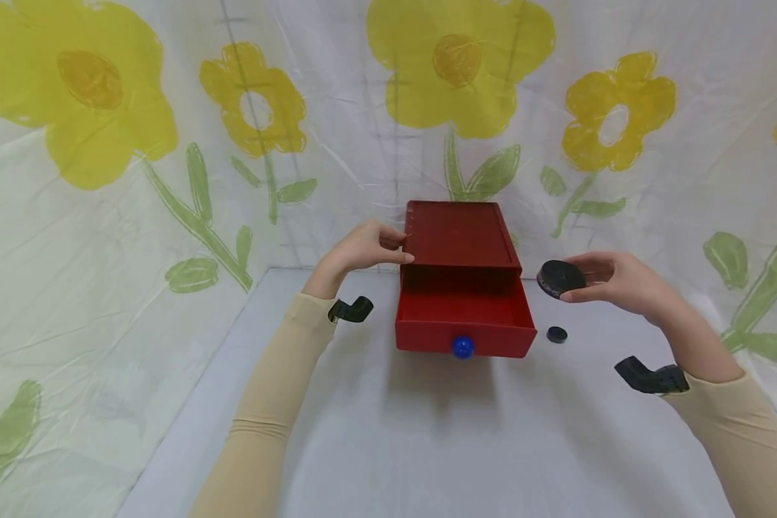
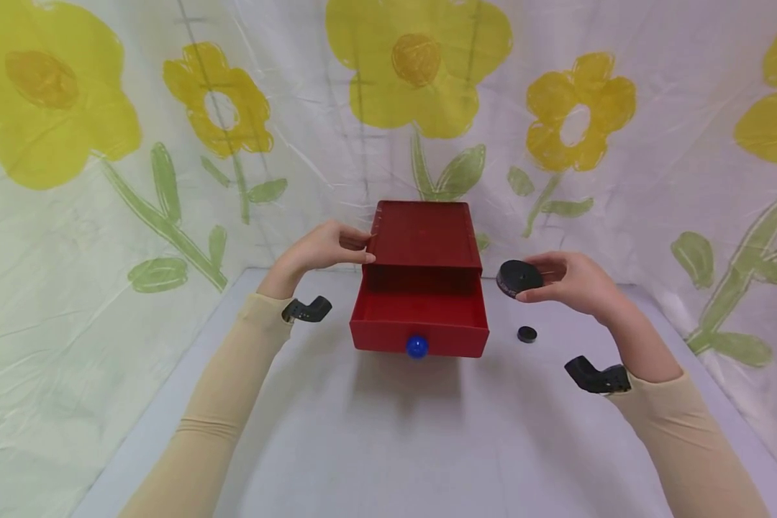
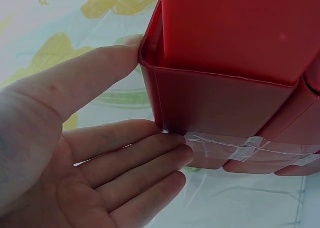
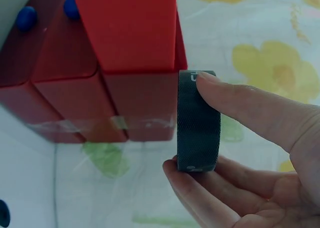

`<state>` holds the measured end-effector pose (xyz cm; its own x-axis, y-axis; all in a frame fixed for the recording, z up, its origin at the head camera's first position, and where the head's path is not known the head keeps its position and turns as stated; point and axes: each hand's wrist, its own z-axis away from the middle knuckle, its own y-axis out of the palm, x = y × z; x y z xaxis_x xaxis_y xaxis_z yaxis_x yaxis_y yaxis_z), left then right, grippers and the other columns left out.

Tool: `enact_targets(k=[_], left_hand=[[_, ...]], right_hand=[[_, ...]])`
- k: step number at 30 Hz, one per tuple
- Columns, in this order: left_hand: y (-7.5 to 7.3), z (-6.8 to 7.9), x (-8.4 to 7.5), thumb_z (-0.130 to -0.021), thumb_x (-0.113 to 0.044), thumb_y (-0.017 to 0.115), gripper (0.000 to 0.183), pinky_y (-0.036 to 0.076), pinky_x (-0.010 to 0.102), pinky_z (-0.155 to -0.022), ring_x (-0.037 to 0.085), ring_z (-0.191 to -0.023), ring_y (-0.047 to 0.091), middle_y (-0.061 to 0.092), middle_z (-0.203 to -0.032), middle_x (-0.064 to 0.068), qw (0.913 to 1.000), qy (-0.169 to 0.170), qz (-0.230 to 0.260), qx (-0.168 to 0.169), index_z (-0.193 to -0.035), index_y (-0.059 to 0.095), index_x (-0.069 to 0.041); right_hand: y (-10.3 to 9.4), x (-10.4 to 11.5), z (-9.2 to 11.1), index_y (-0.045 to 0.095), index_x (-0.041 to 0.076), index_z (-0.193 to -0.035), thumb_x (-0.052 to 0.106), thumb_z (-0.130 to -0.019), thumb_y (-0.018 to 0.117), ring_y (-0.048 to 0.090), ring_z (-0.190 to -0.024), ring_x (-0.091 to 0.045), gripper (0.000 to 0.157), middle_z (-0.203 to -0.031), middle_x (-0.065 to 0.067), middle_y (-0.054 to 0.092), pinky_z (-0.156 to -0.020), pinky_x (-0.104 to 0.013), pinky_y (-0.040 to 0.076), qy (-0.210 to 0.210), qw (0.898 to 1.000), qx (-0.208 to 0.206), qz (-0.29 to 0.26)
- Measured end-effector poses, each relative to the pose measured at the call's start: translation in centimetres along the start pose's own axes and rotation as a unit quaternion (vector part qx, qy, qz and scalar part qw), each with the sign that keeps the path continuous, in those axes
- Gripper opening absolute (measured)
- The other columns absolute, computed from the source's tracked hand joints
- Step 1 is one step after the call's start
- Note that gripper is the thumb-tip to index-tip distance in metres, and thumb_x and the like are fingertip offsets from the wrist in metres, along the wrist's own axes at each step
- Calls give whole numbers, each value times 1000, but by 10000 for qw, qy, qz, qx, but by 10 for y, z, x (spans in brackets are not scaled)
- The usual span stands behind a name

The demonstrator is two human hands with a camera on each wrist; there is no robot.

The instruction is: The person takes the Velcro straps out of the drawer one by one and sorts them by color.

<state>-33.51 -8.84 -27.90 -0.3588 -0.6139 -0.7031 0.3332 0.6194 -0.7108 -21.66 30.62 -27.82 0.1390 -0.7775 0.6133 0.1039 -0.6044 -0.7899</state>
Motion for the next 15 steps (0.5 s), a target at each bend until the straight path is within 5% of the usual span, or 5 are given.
enact_targets(k=[15], left_hand=[[0,-1,2,-80,-41,75,63,50,36,-95,21,-117,57,61,-128,5,10000,68,-14,11,-131,58,-9]], right_hand=[[2,-44,-2,42,-1,-138,44,-80,74,49,-120,-45,80,-131,-31,52,-92,-65,40,413,9990,161,1]])
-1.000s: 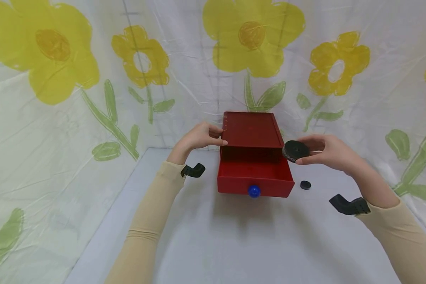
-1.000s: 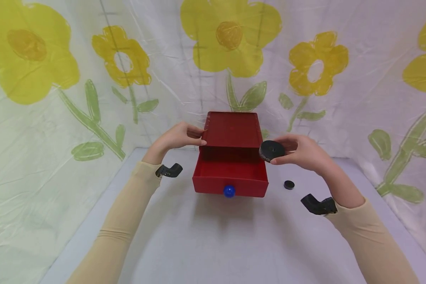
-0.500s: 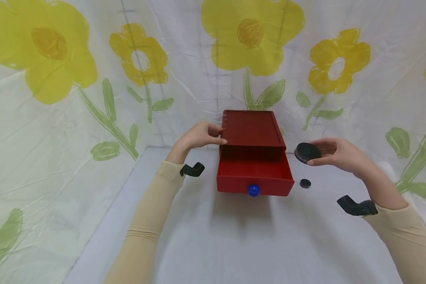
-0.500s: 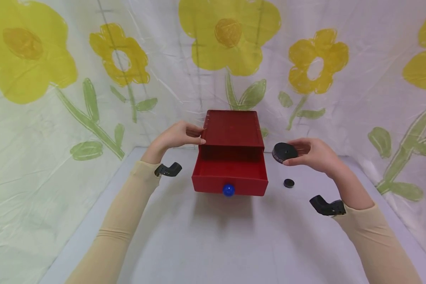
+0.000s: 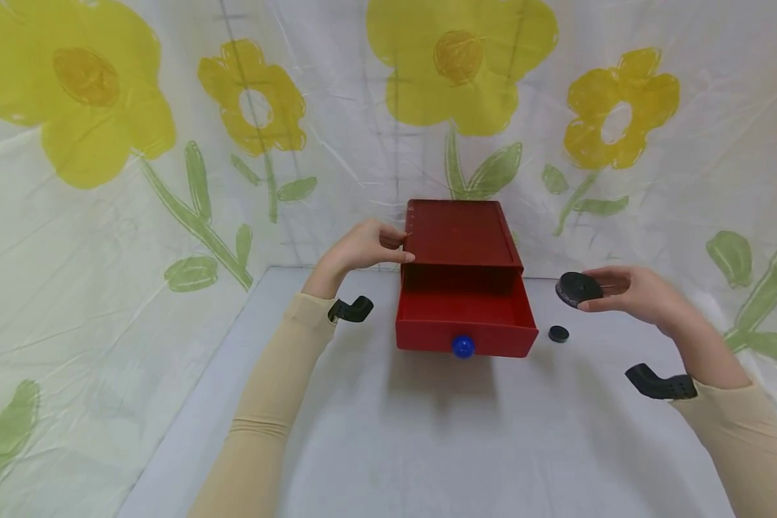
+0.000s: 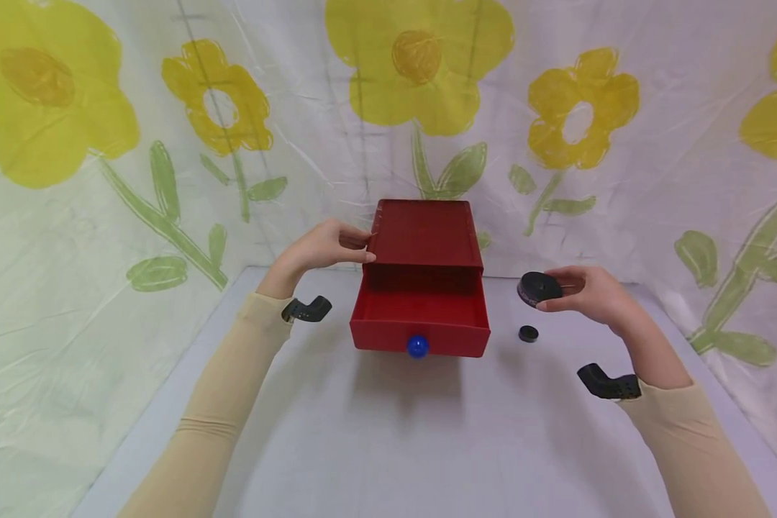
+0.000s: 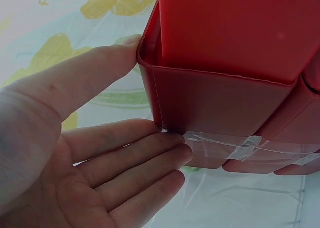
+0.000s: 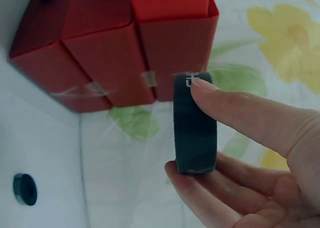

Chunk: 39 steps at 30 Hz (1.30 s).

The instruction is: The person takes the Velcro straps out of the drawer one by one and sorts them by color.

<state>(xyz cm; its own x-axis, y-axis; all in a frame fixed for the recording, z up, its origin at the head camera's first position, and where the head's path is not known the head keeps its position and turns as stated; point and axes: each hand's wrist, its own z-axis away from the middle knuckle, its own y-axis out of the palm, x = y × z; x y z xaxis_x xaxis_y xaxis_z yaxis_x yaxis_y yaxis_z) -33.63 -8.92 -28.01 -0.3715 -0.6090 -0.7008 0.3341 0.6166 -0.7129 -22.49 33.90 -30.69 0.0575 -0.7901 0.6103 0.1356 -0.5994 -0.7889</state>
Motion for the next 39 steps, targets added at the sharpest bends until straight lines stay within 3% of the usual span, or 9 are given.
enact_targets(k=[13,26,39], left_hand=[[0,1,0,-80,-41,75,62,50,36,-94,19,-116,58,61,-128,5,10000,-11,39,-12,-131,59,-9],[0,0,1,-80,-40,74,62,51,36,-93,22,-118,57,61,-128,5,10000,38,15,-9,-131,58,-8],[0,2,-1,-81,-39,74,61,50,34,-94,19,-116,58,61,-128,6,9999,113,-4,-29,-131,59,-8]], right_hand=[[5,-37,1,38,-3,-141,46,-79,73,38,-124,-51,87,-135,-35,44,-91,-69,35,431,9991,-6,-21],[12,-68,-3,36,-10,-139,38,-82,73,37,-125,-53,83,-139,-37,37,-94,-70,31,484,9984,77,-285],[22,-94,-8,33,-6,-143,42,-81,73,33,-128,-54,88,-140,-37,35,-93,-70,31,775,9965,64,-303]])
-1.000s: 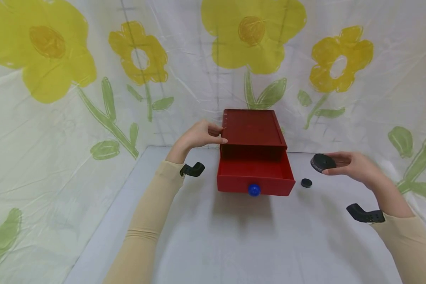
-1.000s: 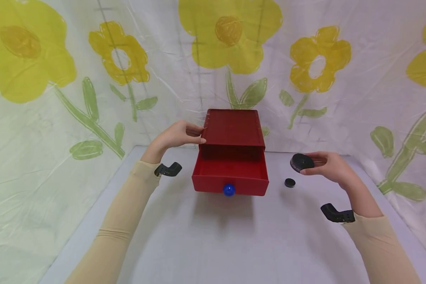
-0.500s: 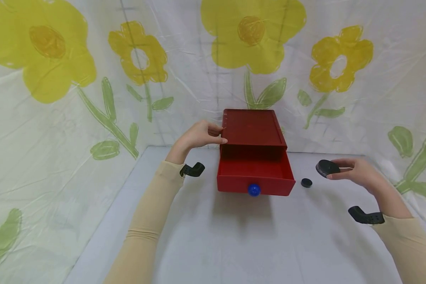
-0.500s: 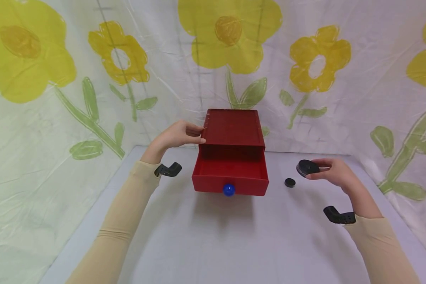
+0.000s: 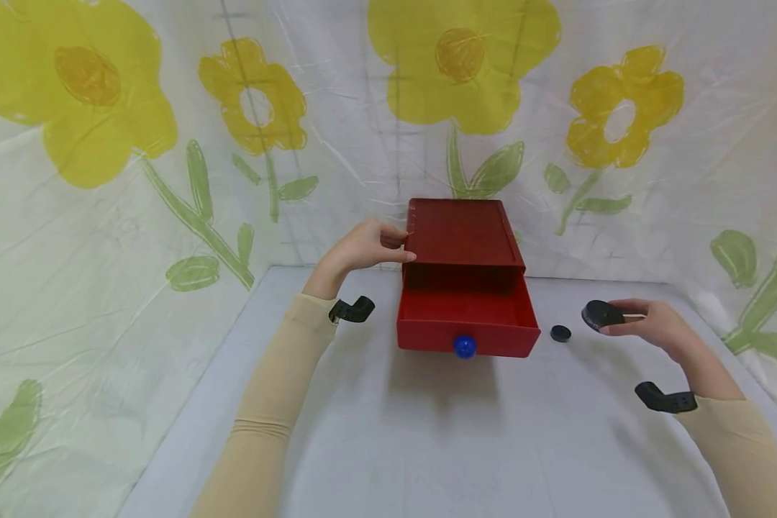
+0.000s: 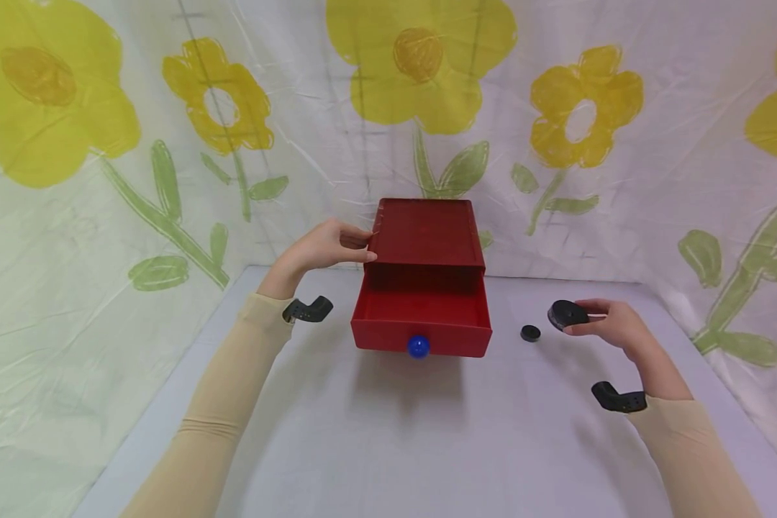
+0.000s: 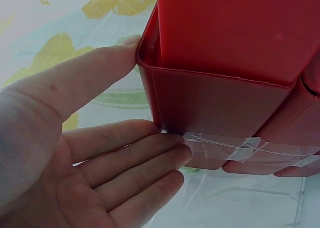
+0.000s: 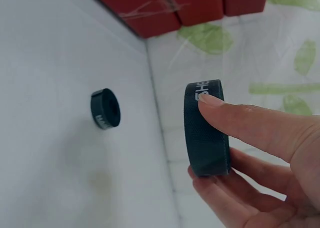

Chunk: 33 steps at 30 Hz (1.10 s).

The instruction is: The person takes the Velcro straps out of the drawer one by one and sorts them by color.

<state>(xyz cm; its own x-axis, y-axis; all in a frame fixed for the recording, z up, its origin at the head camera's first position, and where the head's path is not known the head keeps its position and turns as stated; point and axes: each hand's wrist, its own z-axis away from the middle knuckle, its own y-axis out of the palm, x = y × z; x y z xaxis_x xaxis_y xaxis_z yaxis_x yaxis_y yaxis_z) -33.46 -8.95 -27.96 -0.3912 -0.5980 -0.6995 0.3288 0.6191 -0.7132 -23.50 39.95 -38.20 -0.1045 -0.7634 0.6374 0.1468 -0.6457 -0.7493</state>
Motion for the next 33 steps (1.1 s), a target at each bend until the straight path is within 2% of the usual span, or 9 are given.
enact_targets(k=[17,33], left_hand=[[0,-1,1,-80,-41,74,61,51,34,-93,18,-115,58,61,-128,5,10000,-29,-50,-18,-131,59,-10],[0,-1,1,-80,-41,75,61,50,34,-94,19,-115,59,62,-127,5,9999,1,-120,-36,-130,59,-9]], right_hand=[[14,-32,-13,30,-10,-142,46,-78,73,30,-126,-56,95,-142,-39,27,-94,-69,30,278,9996,77,22],[29,-50,-23,31,-11,-141,41,-79,74,29,-127,-56,92,-141,-40,28,-96,-67,29,359,9993,-11,-105]])
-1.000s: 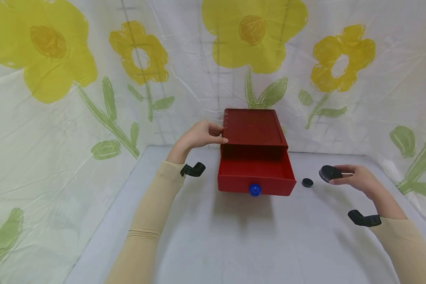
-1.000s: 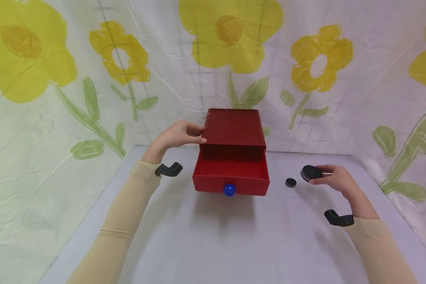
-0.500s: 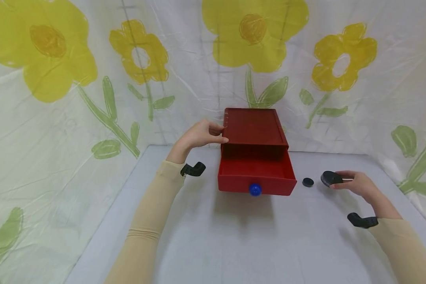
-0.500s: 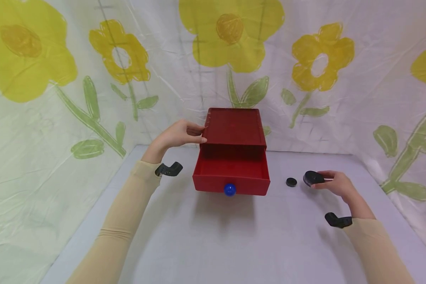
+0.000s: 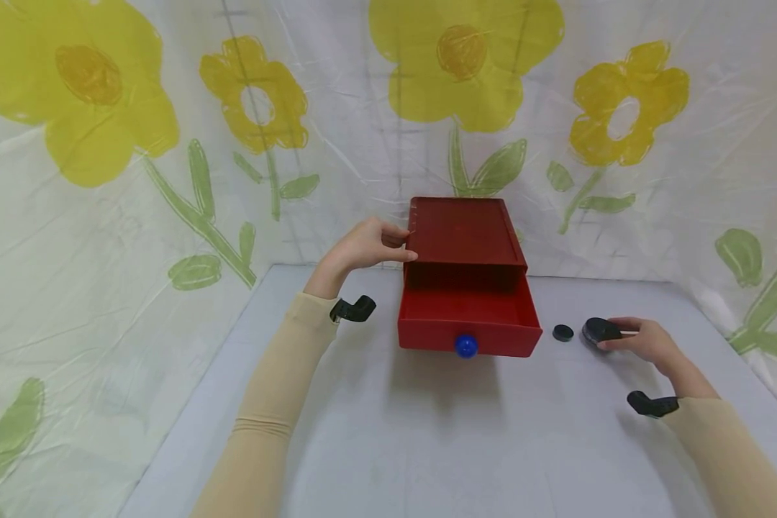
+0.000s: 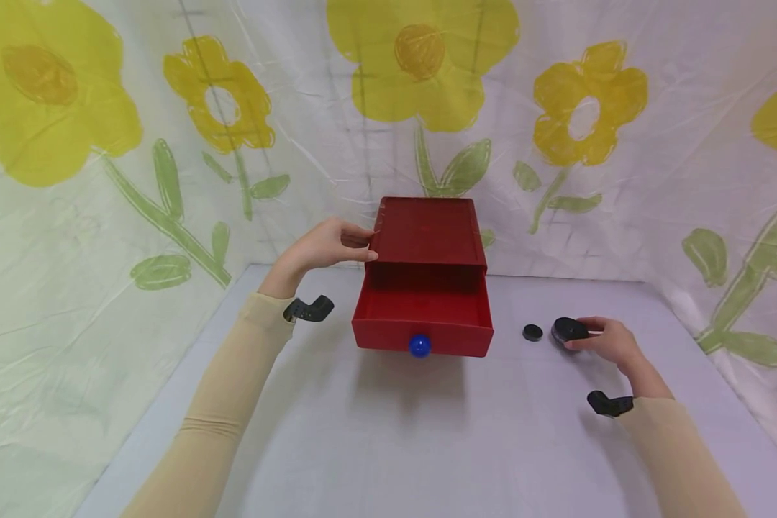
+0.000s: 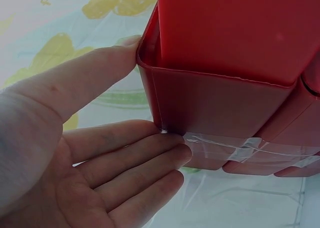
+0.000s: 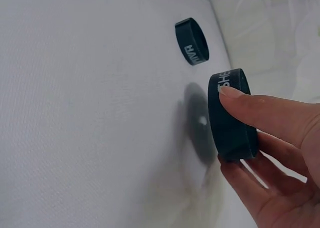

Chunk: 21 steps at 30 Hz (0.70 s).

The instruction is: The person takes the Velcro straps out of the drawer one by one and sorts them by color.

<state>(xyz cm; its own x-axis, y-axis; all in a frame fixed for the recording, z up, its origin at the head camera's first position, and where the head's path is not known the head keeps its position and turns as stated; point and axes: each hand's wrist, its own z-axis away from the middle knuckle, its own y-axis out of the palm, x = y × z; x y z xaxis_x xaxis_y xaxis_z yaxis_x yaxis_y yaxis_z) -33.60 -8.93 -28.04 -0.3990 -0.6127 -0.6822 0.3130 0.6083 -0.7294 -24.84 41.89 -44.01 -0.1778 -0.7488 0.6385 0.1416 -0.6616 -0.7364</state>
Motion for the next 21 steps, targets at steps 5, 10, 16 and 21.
enact_targets(k=[5,10,16,21], left_hand=[[0,0,0,-80,-40,74,61,50,35,-94,24,-118,58,61,-128,6,10000,23,37,12,-130,59,-9],[0,0,1,-80,-39,75,61,51,35,-93,25,-119,57,61,-129,7,9999,-7,117,23,-131,59,-8],[1,-2,2,-80,-39,74,61,50,35,-95,25,-119,57,61,-129,7,9999,27,108,15,-130,59,-8],[1,-1,2,-81,-39,74,60,50,34,-95,22,-118,58,61,-129,6,10000,29,86,15,-130,59,-9]], right_hand=[[3,-3,-4,31,-11,-141,42,-78,75,26,-127,-57,94,-141,-40,26,-96,-68,29,45,10000,-27,23],[7,-3,-6,33,-11,-140,37,-77,77,28,-127,-56,91,-141,-40,29,-97,-66,30,-4,9999,-119,-3],[11,-1,-7,35,-12,-139,34,-76,78,32,-125,-55,89,-139,-40,32,-97,-63,33,-79,9998,-171,58],[12,-1,-8,33,-11,-140,37,-76,78,29,-126,-55,91,-140,-40,30,-97,-65,31,-9,9999,-138,49]])
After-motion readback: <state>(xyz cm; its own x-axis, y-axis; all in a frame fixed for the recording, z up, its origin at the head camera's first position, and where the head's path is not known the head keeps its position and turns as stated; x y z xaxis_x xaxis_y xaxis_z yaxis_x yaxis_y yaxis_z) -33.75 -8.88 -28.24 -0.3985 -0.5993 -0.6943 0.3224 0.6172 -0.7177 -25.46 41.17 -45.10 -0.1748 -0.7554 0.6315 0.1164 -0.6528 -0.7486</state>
